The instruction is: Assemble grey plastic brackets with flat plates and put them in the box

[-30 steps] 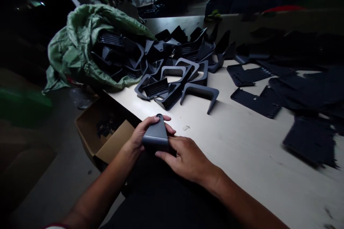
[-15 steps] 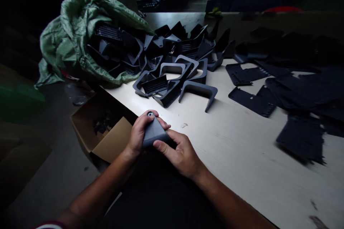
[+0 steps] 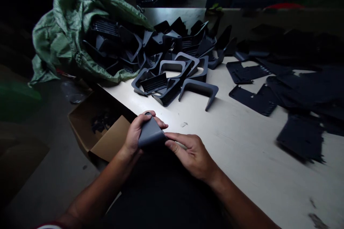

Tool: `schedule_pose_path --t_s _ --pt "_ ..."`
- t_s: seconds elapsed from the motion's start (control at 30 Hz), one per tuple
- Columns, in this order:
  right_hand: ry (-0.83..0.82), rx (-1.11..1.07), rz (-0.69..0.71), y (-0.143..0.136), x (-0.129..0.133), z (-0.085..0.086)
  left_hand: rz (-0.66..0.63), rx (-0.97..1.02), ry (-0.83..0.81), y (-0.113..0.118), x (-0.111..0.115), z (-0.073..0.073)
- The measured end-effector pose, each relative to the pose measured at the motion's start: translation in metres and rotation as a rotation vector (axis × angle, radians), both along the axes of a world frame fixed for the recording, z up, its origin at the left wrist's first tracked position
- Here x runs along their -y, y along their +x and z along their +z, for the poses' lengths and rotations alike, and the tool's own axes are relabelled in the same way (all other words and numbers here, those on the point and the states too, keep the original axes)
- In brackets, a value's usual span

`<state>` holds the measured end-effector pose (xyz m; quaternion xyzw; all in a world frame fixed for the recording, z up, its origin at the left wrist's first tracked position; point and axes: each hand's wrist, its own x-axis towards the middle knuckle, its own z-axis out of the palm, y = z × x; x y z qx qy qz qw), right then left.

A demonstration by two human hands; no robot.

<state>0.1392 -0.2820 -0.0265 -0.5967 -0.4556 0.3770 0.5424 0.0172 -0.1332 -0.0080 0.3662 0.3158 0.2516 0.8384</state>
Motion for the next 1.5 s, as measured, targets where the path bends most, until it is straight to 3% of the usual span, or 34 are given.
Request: schedule_pose_path --t_s 0.13,0.2,0.33,0.47,0.53,0.73,0.83,1.0,1.1,1.33,1.5 --pt "-0.023 -0.093 0.001 -0.001 -0.002 0.004 0.032 -0.057 -0.206 0.004 0.000 -0.008" --pt "-0.059 -0.144 -0.010 0.000 -0.005 0.006 0.086 -0.111 -0.220 0.005 -0.001 -0.014" --pt "-0.102 -0.268 -0.091 0.007 -0.011 0.002 0.107 -0.179 0.109 0.001 -0.007 -0.025" --pt "-0.145 -0.350 -0.125 0.013 -0.014 -0.002 -0.089 -0.329 0.554 -0.008 -0.019 -0.027" --pt "-0.167 -0.340 -0.142 0.014 -0.015 -0.002 -0.171 -0.353 0.644 -0.010 -0.026 -0.026" --pt "-0.188 -0.281 -0.147 0.013 -0.020 0.000 -0.333 -0.205 0.361 -0.010 -0.032 -0.028" --pt "-0.187 -0.316 -0.154 0.011 -0.022 0.000 -0.374 -0.186 0.331 -0.010 -0.030 -0.029" --pt "-0.278 -0.384 -0.106 0.015 -0.022 0.007 -0.247 -0.280 0.525 -0.011 -0.036 -0.029" --pt "-0.310 -0.338 -0.002 0.017 -0.021 0.015 -0.137 -0.288 0.529 -0.012 -0.041 -0.030" --pt "-0.313 -0.191 0.101 0.009 -0.023 0.019 -0.187 -0.288 0.466 -0.012 -0.041 -0.027" --pt "-0.321 -0.383 0.090 0.023 -0.027 0.010 -0.111 -0.291 0.480 -0.010 -0.039 -0.028"
